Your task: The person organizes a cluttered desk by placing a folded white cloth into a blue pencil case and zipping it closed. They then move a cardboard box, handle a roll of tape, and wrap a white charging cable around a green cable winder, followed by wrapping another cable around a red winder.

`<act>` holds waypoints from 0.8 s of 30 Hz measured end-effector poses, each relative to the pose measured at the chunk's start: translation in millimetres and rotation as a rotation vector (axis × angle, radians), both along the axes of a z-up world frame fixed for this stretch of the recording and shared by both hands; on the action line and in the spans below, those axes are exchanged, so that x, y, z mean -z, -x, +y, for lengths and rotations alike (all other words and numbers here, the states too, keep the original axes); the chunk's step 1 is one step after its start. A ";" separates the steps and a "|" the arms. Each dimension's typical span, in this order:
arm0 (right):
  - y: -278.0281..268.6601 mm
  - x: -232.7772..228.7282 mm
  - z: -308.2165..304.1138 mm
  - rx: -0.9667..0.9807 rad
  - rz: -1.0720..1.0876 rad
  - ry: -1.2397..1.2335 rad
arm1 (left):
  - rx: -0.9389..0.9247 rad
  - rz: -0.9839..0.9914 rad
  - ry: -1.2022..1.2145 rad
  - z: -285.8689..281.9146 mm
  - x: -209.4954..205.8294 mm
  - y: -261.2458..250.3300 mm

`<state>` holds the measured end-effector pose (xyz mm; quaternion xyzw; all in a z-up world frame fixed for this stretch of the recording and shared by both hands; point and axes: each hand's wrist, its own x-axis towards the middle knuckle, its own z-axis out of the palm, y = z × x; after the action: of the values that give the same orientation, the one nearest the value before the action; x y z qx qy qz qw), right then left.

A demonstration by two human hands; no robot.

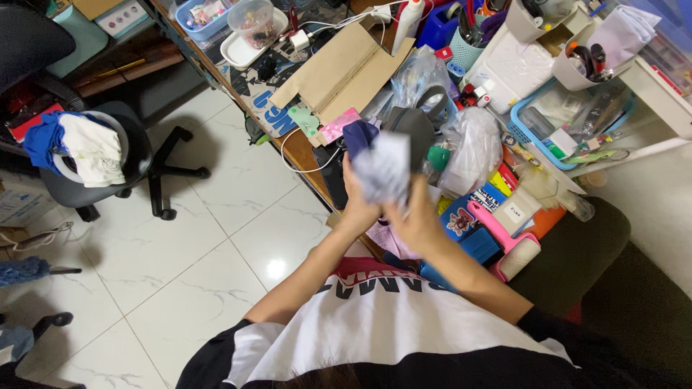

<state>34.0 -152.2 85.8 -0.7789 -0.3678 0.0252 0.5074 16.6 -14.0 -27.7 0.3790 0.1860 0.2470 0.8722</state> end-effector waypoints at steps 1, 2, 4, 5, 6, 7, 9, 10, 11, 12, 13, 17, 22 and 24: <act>-9.6 1.5 -0.2 0.086 0.114 0.016 | -0.014 0.153 -0.500 -1.8 -4.2 12.2; -20.0 1.8 -1.8 0.064 0.176 -0.046 | -0.026 0.307 -1.001 -3.2 -8.7 20.5; -40.9 0.1 -3.2 0.024 0.298 -0.171 | 0.089 0.258 -0.728 -7.5 -18.6 22.2; -47.6 -0.6 -1.5 -0.036 0.484 -0.289 | 0.145 0.231 -0.591 -9.7 -23.3 21.5; -53.2 -1.7 0.4 -0.096 0.670 -0.407 | 0.150 0.245 -0.593 -11.2 -27.6 20.7; -58.4 -3.6 1.7 -0.156 0.855 -0.525 | 0.155 0.258 -0.595 -12.3 -31.5 18.9; -72.4 -13.2 -9.0 -0.082 0.450 -0.333 | 0.209 0.266 -0.476 -10.9 -36.7 16.7; -77.8 -17.4 -13.0 -0.046 0.250 -0.236 | 0.259 0.260 -0.356 -7.9 -37.9 14.5; -81.4 -20.1 -14.3 0.061 0.143 -0.095 | 0.308 0.253 -0.235 -5.3 -37.5 13.4; -84.9 -22.7 -15.9 0.167 0.036 0.046 | 0.297 0.275 -0.123 -3.7 -35.5 13.0; -85.7 -23.8 -17.6 0.277 -0.072 0.187 | 0.288 0.297 -0.012 -3.0 -31.7 12.4; -61.8 -14.1 -6.3 0.085 -0.272 0.353 | 0.072 0.216 -0.235 -18.2 -4.7 0.3; -24.3 -3.9 -0.9 -0.041 -0.459 0.513 | -0.142 0.480 -0.588 -20.1 25.3 -33.7; -24.4 -3.5 1.5 -0.042 -0.498 0.424 | -0.089 0.474 -0.433 -19.4 27.3 -38.8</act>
<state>58.3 -150.7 89.2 -0.8416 -0.4833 -0.0796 0.2275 55.4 -33.3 -55.1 0.5939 0.3433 0.2237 0.6923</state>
